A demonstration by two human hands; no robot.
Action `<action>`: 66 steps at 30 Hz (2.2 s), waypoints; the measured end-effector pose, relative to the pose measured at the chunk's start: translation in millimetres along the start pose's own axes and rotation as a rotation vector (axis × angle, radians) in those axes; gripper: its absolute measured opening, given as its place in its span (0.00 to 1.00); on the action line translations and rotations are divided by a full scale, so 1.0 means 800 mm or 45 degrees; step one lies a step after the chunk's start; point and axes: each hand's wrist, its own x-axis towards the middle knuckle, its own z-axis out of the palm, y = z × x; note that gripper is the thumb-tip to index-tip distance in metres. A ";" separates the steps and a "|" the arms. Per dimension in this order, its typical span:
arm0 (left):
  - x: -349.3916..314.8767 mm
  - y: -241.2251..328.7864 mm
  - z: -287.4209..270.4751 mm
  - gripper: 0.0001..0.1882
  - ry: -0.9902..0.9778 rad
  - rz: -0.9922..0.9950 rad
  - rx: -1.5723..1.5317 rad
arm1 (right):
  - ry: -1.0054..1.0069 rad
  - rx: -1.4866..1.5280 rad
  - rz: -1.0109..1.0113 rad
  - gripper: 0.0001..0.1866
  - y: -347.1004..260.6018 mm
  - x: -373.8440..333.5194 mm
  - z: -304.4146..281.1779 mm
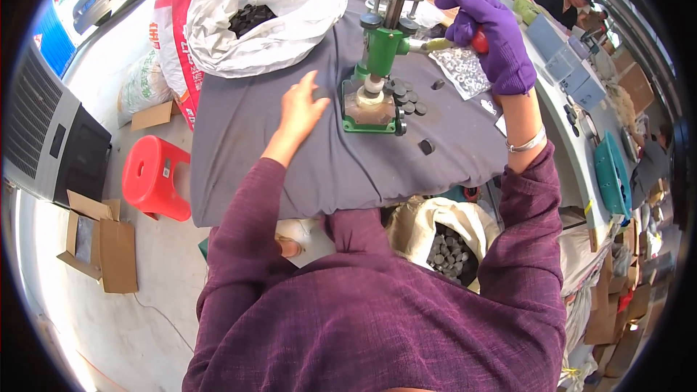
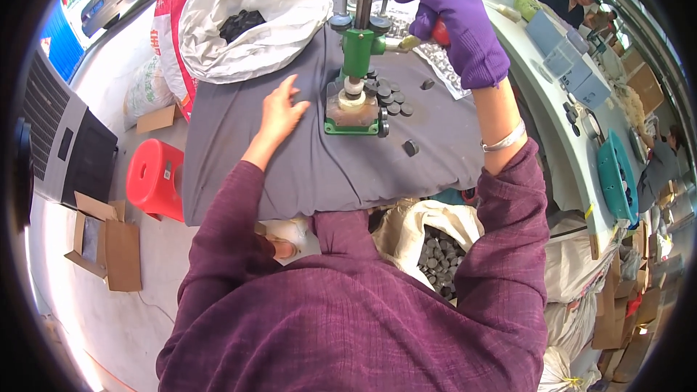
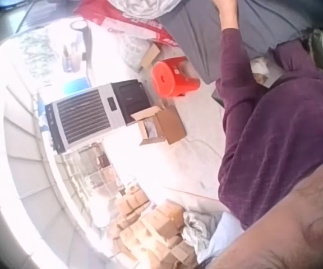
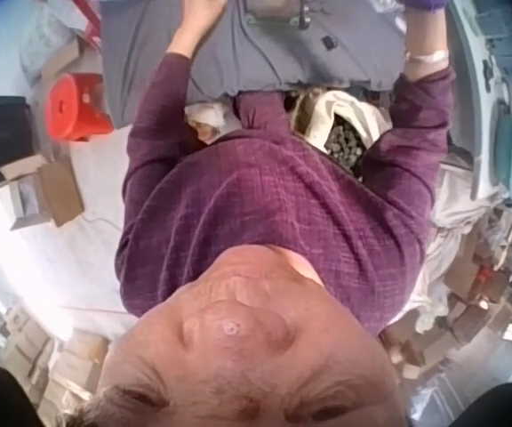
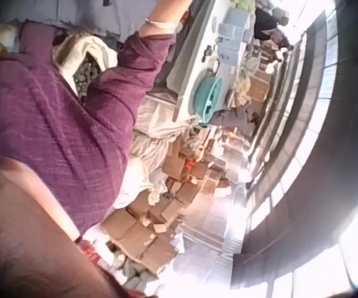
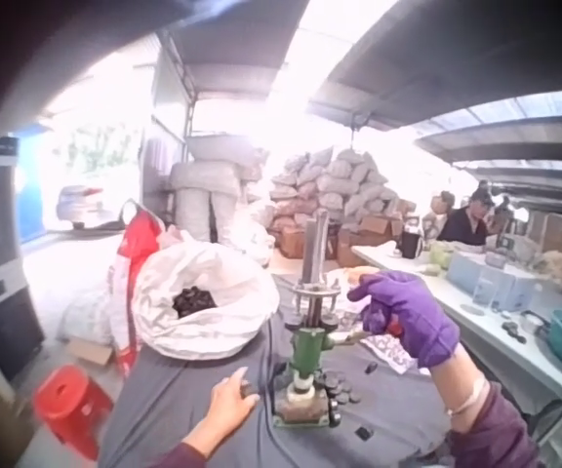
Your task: The person assembles small circular plastic or rubber parts using a manual press machine.
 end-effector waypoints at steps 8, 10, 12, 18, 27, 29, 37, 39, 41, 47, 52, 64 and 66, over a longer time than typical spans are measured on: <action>0.005 0.071 0.057 0.42 -0.139 -0.034 -0.033 | -0.012 -0.098 -0.063 0.15 0.001 -0.002 0.005; 0.005 0.074 0.068 0.43 -0.102 -0.024 -0.078 | -0.127 -0.448 -0.367 0.15 0.005 -0.001 -0.001; 0.007 0.076 0.078 0.44 -0.064 -0.014 -0.123 | -0.127 -0.369 -0.314 0.15 0.006 -0.006 -0.003; 0.011 0.078 0.093 0.45 -0.040 -0.226 -0.281 | -0.008 -0.109 -0.086 0.14 0.009 -0.029 0.010; 0.010 0.065 0.100 0.45 0.031 -0.163 -0.378 | -0.106 -0.561 -0.430 0.05 0.098 -0.118 0.011; 0.007 0.071 0.092 0.45 -0.019 -0.149 -0.417 | -0.156 -0.851 -0.785 0.04 0.124 -0.132 0.013; -0.034 0.064 0.070 0.33 0.073 -0.017 -0.185 | -0.004 -0.247 0.162 0.05 0.103 -0.136 0.022; -0.060 0.094 0.054 0.21 0.117 0.227 -0.049 | 0.026 -0.249 0.147 0.06 0.075 -0.123 0.022; -0.085 0.113 0.057 0.22 -0.028 0.445 -0.122 | -0.005 -0.224 -0.021 0.08 0.061 -0.101 0.015; -0.115 0.142 0.079 0.29 -0.386 0.502 0.040 | 0.154 -0.103 -0.440 0.14 0.026 -0.004 0.011; -0.116 0.142 0.097 0.30 -0.421 0.539 0.039 | 0.293 0.199 -0.519 0.14 0.045 0.077 0.007; -0.119 0.136 0.097 0.28 -0.381 0.549 0.212 | 0.121 -0.909 0.108 0.21 0.240 -0.043 -0.003; -0.120 0.136 0.096 0.28 -0.383 0.519 0.224 | -0.082 -1.012 0.015 0.21 0.259 -0.036 0.006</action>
